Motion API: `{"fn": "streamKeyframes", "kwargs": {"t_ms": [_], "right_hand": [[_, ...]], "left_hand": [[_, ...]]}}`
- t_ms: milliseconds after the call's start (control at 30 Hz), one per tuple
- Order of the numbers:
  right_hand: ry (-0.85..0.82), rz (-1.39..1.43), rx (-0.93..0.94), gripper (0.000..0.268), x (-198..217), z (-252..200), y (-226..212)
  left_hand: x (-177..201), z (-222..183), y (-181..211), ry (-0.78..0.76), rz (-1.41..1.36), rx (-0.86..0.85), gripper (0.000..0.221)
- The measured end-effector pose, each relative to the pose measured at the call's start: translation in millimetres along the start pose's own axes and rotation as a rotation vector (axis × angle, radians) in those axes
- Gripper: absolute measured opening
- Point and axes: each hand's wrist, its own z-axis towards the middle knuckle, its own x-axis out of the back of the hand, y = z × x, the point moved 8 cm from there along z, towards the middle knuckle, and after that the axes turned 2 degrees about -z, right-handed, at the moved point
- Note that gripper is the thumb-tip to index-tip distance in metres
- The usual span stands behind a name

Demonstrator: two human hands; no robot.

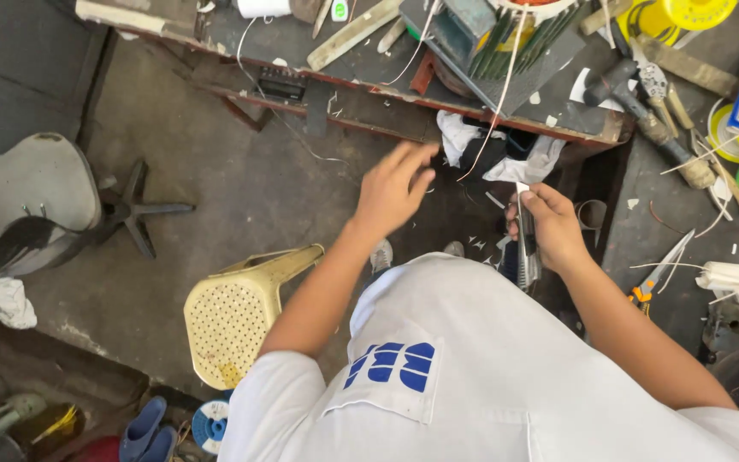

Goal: Securing copper windings on an electric motor stator by threading and tying string around them.

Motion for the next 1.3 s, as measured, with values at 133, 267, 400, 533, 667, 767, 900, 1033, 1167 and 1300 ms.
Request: {"fn": "streamKeyframes", "kwargs": {"t_ms": [133,267,400,533,667,767,900,1033,1167,1300], "right_hand": [[0.078,0.201,-0.125,0.014,23.8,-2.8,36.1],[0.066,0.383,-0.262,0.010,38.3,-25.4,52.8],[0.181,0.364,-0.296,0.018,62.0,-45.6,77.9],[0.278,0.454,-0.326,0.025,70.0,-61.7,99.5],[0.337,0.516,-0.293,0.021,73.4,-66.2,94.0],[0.366,0.554,-0.286,0.019,74.1,-67.6,100.2],[0.366,0.542,-0.285,0.019,68.2,-63.4,95.0],[0.361,0.505,-0.296,0.019,61.2,-59.6,79.8],[0.323,0.463,-0.308,0.019,57.2,-54.4,79.3],[0.285,0.450,-0.321,0.020,55.3,-49.6,83.6]], "left_hand": [[-29.8,80.3,4.8,0.061,0.297,-0.475,0.050],[-48.4,140.2,48.5,-0.028,0.566,-0.905,0.046],[-50.4,194.4,63.3,0.082,0.243,-0.957,0.011],[-40.6,253.1,46.0,-0.077,-0.064,-0.432,0.032],[-30.9,270.7,43.8,-0.054,-0.198,-0.482,0.047],[-36.4,274.3,33.4,-0.071,-0.200,-0.454,0.043],[-41.5,276.4,23.4,-0.067,-0.157,-0.452,0.031],[-33.3,270.6,33.4,-0.055,-0.160,-0.397,0.039],[-25.0,259.0,39.3,-0.049,-0.191,-0.460,0.043],[-26.8,252.6,34.7,-0.061,-0.189,-0.471,0.034]]}}
